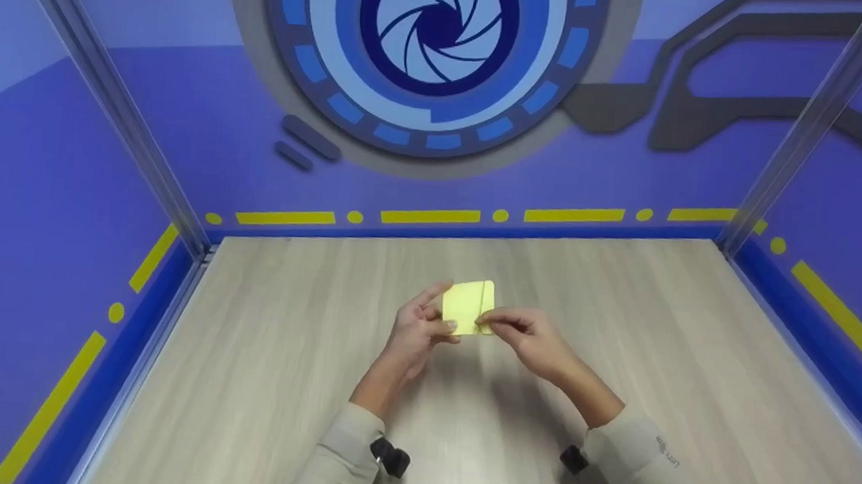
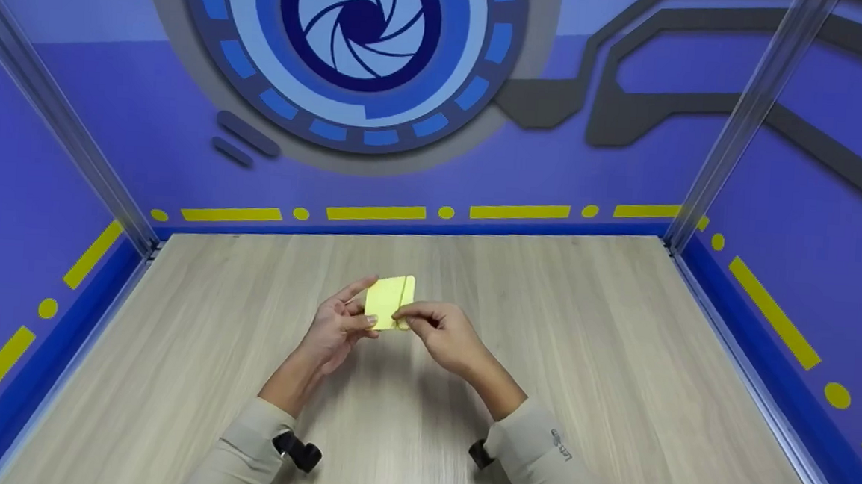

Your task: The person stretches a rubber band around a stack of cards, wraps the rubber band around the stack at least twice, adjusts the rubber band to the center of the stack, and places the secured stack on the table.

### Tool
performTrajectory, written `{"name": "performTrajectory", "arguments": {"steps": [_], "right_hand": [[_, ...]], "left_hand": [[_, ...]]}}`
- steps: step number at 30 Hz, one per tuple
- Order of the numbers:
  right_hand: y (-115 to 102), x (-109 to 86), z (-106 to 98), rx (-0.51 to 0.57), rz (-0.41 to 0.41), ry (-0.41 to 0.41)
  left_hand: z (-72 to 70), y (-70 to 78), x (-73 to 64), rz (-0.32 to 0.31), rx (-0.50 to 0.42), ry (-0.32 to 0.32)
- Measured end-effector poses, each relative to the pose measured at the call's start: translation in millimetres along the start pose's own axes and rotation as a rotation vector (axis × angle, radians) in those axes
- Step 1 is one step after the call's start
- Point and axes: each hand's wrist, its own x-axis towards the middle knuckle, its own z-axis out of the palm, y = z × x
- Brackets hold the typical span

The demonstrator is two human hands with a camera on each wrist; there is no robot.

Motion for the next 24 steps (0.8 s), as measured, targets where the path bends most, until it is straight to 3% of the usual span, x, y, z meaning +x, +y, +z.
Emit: {"name": "performTrajectory", "arguments": {"steps": [4, 8, 11, 14, 19, 24], "right_hand": [[-0.9, 3.0, -5.0, 0.041, 0.044, -0.015], [-2.8, 5.7, -6.2, -0.054, -0.025, -0.009], [-4.2, 6.6, -5.6, -0.164, -0.102, 0.042], [-3.8, 7.5, -8.7, -0.208, -0.144, 0.105], [-1.8, 10.6, -18.3, -0.094, -0.141, 0.135], [-0.8, 14.8, -28.7, -0.001, -0.112, 0.076]], "left_hand": [[-1.7, 0.5, 0.0, 0.002, 0.102, -0.077], [-5.2, 2.7, -0.9, 0.003, 0.163, -0.143], [-9.6, 4.1, -2.9, 0.004, 0.182, -0.175], [-12.0, 3.8, -5.0, 0.007, 0.201, -0.210], [-11.0, 3.3, -7.2, 0.020, 0.212, -0.258], [-7.4, 4.8, -9.0, 0.037, 0.235, -0.296]]}}
